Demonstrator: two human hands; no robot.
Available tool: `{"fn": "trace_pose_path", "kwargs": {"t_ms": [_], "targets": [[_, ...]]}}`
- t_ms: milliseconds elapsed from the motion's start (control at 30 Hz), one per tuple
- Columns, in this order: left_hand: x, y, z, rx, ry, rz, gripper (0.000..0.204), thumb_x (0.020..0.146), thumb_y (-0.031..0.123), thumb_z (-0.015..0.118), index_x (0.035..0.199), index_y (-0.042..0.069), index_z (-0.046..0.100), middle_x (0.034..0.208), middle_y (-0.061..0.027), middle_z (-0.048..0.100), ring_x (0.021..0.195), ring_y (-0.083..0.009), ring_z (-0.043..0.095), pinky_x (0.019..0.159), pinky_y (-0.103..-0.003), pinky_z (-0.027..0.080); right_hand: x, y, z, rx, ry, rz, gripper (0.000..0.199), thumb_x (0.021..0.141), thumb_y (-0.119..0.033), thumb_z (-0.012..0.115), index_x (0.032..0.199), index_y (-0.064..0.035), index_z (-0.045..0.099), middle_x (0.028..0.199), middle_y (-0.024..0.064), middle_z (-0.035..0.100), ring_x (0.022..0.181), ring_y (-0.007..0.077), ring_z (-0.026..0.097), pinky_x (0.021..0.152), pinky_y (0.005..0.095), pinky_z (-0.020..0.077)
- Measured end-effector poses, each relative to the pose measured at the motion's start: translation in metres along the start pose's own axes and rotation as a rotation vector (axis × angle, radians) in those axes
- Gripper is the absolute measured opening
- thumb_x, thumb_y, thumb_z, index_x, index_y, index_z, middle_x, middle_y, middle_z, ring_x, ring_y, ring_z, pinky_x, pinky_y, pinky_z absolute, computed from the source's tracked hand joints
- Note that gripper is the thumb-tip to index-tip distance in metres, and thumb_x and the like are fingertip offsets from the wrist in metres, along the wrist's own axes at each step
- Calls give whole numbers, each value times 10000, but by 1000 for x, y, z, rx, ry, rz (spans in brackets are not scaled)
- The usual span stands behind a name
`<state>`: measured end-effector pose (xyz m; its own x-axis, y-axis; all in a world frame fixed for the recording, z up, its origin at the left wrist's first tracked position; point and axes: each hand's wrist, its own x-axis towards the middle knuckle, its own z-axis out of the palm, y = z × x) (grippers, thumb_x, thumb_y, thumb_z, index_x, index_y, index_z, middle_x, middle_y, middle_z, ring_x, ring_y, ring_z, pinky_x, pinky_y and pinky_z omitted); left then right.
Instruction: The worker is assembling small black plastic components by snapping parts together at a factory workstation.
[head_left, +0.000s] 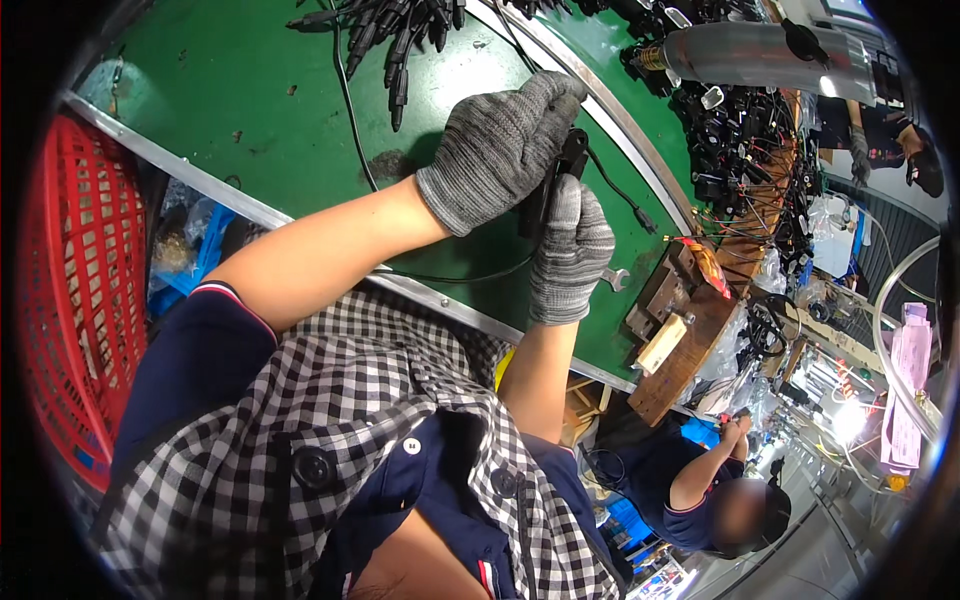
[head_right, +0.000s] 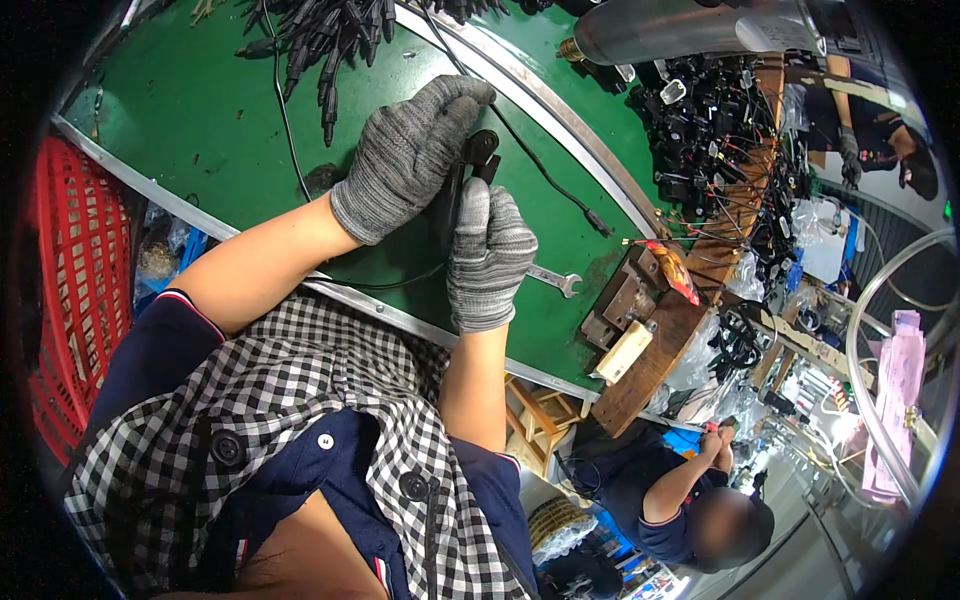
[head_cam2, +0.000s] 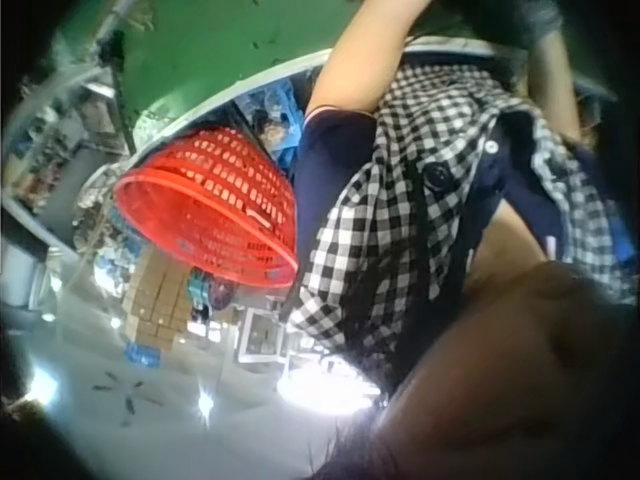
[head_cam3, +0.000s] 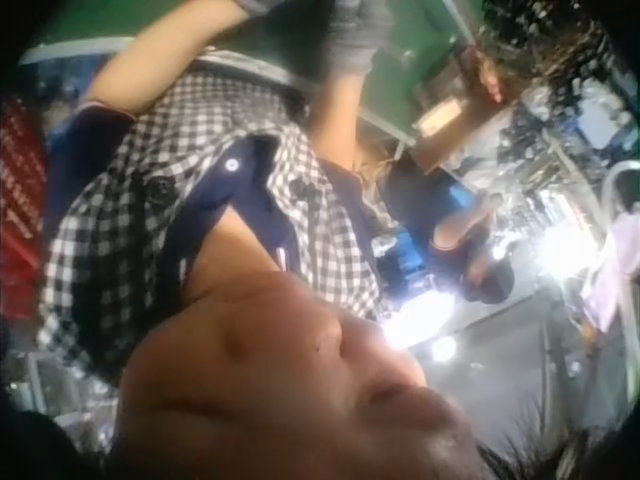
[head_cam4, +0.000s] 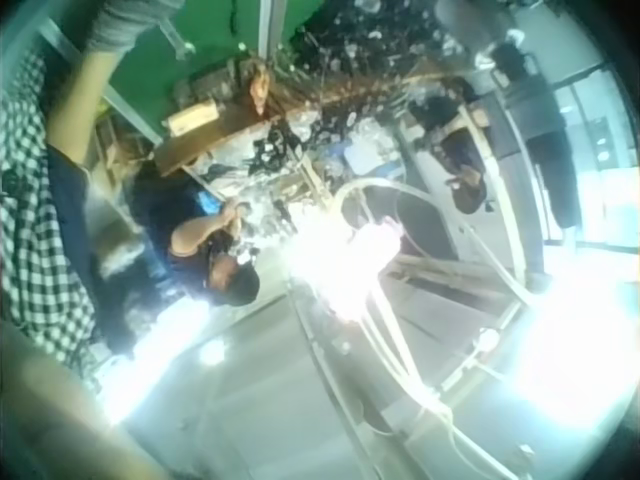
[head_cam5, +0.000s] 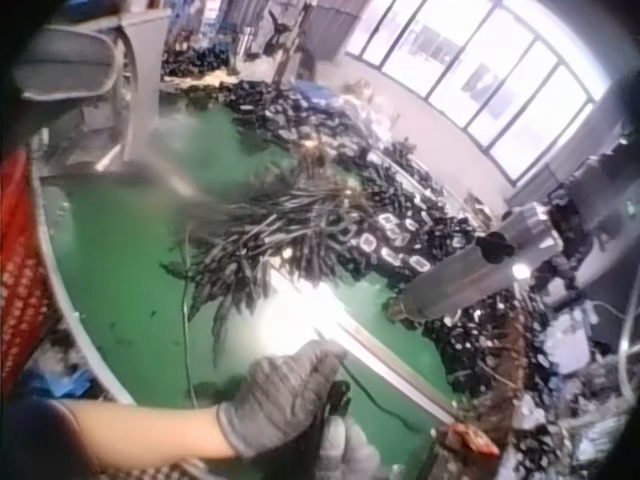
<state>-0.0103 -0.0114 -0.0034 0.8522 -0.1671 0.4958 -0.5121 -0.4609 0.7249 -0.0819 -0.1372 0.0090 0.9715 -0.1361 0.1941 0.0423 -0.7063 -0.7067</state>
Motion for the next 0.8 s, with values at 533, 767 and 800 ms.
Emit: {"fn": "trace_pose_path", "kwargs": {"t_ms": [533,767,800], "targets": [[3,13,-4,-196,42,-226,243,935,246,441,1050,72,566,862,-134,649,722,-278,644,620,-325,503,2,-13,5,411,14,270,378,862,-400,543,665,-77,557,547,10,526,479,90,449,461,239,357],[6,10,-9,-183,0,-231,255,915,263,464,1034,55,553,765,-142,618,663,-293,623,579,-343,488,-4,-5,15,1100,-119,573,371,865,-404,538,860,-36,575,636,23,568,457,97,488,374,199,355],[7,12,-13,-197,-38,-260,255,928,254,450,1040,52,558,867,-151,644,738,-296,643,626,-333,500,-4,-8,13,1126,-139,584,364,861,-405,544,827,-43,566,624,22,560,446,99,479,372,198,352]]}}
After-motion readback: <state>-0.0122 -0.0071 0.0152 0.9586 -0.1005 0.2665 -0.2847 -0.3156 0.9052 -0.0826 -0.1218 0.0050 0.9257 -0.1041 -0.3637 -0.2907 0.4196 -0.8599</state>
